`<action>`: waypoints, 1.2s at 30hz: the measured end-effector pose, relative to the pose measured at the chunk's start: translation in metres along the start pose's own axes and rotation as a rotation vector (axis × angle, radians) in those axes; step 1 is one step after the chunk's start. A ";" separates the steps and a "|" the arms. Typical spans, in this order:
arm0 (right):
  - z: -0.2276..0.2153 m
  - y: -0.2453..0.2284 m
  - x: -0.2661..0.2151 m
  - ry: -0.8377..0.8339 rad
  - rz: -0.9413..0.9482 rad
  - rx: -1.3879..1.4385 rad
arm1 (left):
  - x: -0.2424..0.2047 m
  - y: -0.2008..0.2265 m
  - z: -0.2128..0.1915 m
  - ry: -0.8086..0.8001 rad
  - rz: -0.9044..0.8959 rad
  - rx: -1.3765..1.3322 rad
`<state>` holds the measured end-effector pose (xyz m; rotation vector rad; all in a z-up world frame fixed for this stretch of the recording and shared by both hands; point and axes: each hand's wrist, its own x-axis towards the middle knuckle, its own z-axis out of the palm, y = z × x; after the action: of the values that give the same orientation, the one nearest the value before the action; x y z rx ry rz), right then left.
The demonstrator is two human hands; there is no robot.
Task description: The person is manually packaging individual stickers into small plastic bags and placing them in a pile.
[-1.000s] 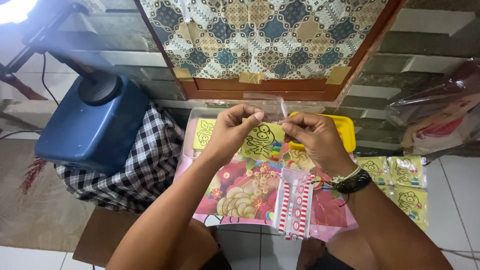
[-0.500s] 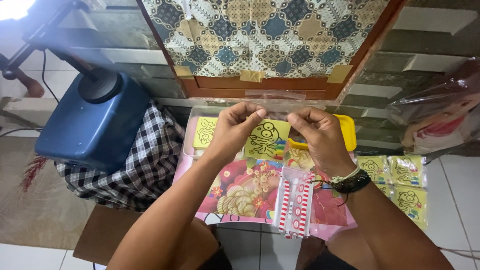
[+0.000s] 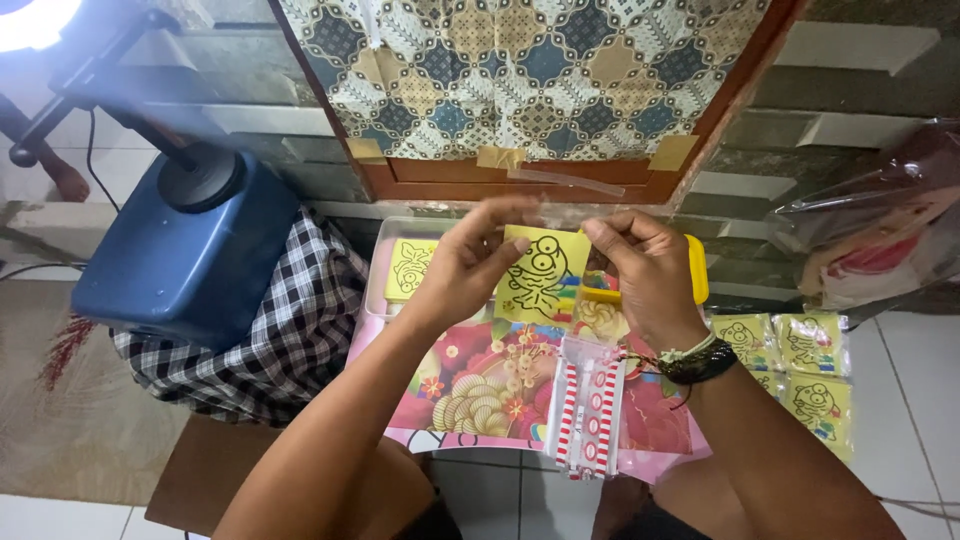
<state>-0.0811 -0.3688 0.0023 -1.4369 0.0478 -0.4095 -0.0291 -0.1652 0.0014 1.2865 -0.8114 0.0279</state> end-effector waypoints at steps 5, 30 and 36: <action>-0.006 0.018 0.002 -0.017 0.002 0.011 | -0.003 0.005 0.005 0.134 -0.141 0.231; 0.005 -0.015 -0.008 -0.135 -0.245 -0.525 | 0.000 0.004 -0.016 0.040 -0.123 0.725; 0.004 -0.015 -0.001 -0.183 -0.386 -0.680 | 0.000 -0.007 -0.025 0.000 -0.092 0.831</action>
<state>-0.0846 -0.3654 0.0170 -2.1616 -0.2664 -0.6099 -0.0135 -0.1460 -0.0054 2.1019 -0.7616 0.3190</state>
